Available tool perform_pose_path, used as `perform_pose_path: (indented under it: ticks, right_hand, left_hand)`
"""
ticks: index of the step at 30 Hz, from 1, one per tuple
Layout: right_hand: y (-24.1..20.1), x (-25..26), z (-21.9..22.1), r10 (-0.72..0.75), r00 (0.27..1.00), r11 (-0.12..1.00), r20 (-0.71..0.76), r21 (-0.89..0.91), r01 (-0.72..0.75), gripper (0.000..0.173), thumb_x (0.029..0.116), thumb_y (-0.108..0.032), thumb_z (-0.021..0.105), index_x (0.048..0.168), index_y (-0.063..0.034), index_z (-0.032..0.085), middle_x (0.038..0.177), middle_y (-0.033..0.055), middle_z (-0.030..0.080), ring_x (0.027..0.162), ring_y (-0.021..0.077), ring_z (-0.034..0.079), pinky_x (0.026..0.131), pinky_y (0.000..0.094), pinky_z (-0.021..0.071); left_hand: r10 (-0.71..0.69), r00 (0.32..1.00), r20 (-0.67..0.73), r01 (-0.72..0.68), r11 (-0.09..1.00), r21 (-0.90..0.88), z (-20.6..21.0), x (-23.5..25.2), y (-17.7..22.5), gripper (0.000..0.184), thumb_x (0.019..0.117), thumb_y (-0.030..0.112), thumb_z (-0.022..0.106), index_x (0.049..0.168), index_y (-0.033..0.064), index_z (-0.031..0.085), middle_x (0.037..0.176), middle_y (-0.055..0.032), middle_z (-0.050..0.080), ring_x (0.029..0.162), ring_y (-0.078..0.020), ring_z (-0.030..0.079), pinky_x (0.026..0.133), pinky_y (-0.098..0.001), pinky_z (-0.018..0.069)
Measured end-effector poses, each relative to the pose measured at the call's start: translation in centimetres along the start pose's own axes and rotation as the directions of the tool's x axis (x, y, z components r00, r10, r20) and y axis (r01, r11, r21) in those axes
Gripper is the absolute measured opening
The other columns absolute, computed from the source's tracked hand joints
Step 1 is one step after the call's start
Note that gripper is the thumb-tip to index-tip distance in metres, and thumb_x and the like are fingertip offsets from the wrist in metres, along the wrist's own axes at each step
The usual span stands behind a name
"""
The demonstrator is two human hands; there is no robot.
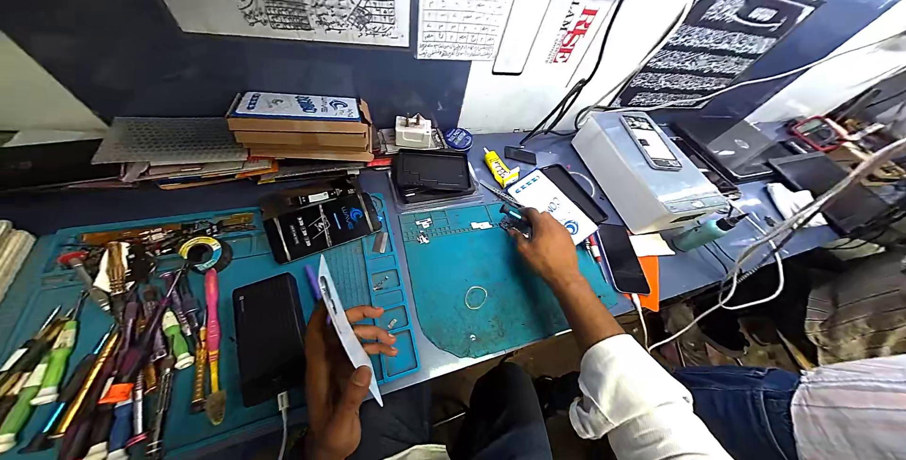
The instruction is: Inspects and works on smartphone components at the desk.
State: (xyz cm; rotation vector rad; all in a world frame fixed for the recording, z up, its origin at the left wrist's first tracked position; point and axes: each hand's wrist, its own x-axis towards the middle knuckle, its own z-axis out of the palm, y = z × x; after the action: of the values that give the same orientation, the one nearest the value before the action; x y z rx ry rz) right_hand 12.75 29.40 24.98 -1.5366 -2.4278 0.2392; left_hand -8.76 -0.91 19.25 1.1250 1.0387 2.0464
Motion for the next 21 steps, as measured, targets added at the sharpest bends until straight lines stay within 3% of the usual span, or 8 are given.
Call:
perform_pose_path:
  ticks: [4, 10, 14, 17, 19, 21]
  right_hand:
    - [0.4, -0.1, 0.1, 0.007, 0.999, 0.999, 0.051, -0.05, -0.004, 0.036, 0.0947, -0.034, 0.068, 0.122, -0.0102, 0.07, 0.11, 0.0158, 0.071, 0.106, 0.0361, 0.067, 0.091, 0.0608, 0.0504]
    - [-0.2, -2.2, -0.9, 0.022, 0.998, 1.0, 0.064, -0.011, -0.022, 0.031, 0.0869, -0.037, 0.074, 0.102, -0.0101, 0.07, 0.091, 0.0111, 0.069, 0.088, 0.0313, 0.067, 0.076, 0.057, 0.0523]
    - [-3.1, -4.3, -0.5, 0.026, 0.999, 0.998, 0.048, 0.051, -0.029, 0.035, 0.0819, -0.041, 0.076, 0.099, -0.0112, 0.071, 0.092, 0.0078, 0.071, 0.089, 0.0278, 0.069, 0.078, 0.0564, 0.0565]
    - [-7.0, -5.7, 0.2, -0.027, 0.993, 0.993, 0.117, 0.114, 0.014, 0.04, 0.0842, -0.048, 0.075, 0.102, -0.0126, 0.072, 0.094, 0.0061, 0.07, 0.091, 0.0254, 0.068, 0.083, 0.0521, 0.0552]
    - [-8.4, -5.8, 0.3, -0.056, 0.981, 0.98, 0.186, 0.196, 0.019, 0.045, 0.0907, -0.054, 0.068, 0.111, -0.0136, 0.07, 0.098, 0.006, 0.07, 0.094, 0.0243, 0.068, 0.085, 0.0499, 0.0545]
    - [-8.3, -5.6, -0.1, -0.037, 0.984, 0.963, 0.172, 0.27, -0.011, 0.044, 0.0974, -0.051, 0.062, 0.118, -0.0124, 0.067, 0.1, 0.0088, 0.07, 0.094, 0.0269, 0.069, 0.082, 0.0518, 0.0559]
  left_hand:
    - [-0.001, 1.0, -0.004, 0.001, 1.0, -0.017, 0.1, 0.0, 0.0, 0.081, 0.0961, 0.048, 0.066, 0.158, 0.0206, 0.02, 0.13, -0.0194, 0.057, 0.096, -0.0358, 0.07, 0.08, -0.0438, 0.0636]
    - [-0.009, 1.0, -0.017, 0.009, 1.0, -0.003, 0.3, 0.0, 0.2, 0.083, 0.0944, 0.05, 0.067, 0.156, 0.0189, 0.022, 0.126, -0.0183, 0.06, 0.095, -0.0354, 0.07, 0.08, -0.044, 0.0634]
    - [-0.037, 0.998, 0.048, 0.039, 0.999, -0.038, -0.2, 0.2, 0.7, 0.078, 0.0948, 0.047, 0.069, 0.155, 0.0236, 0.025, 0.135, -0.0113, 0.059, 0.098, -0.0327, 0.07, 0.082, -0.046, 0.0628]
    - [-0.073, 0.992, 0.1, 0.083, 0.991, -0.101, -0.6, 0.6, 0.6, 0.073, 0.0958, 0.041, 0.069, 0.153, 0.022, 0.028, 0.134, -0.0075, 0.06, 0.097, -0.0286, 0.071, 0.085, -0.0447, 0.0616]
    - [-0.057, 0.99, 0.127, 0.071, 0.992, -0.107, -0.7, 0.8, 0.4, 0.071, 0.0977, 0.038, 0.066, 0.153, 0.0201, 0.027, 0.133, -0.0076, 0.06, 0.098, -0.0278, 0.071, 0.086, -0.0437, 0.0616]
    - [-0.052, 0.99, 0.132, 0.063, 0.994, -0.084, -0.8, 0.6, 0.7, 0.071, 0.0986, 0.039, 0.065, 0.154, 0.0218, 0.024, 0.136, -0.0095, 0.059, 0.099, -0.0309, 0.071, 0.086, -0.0458, 0.0612]
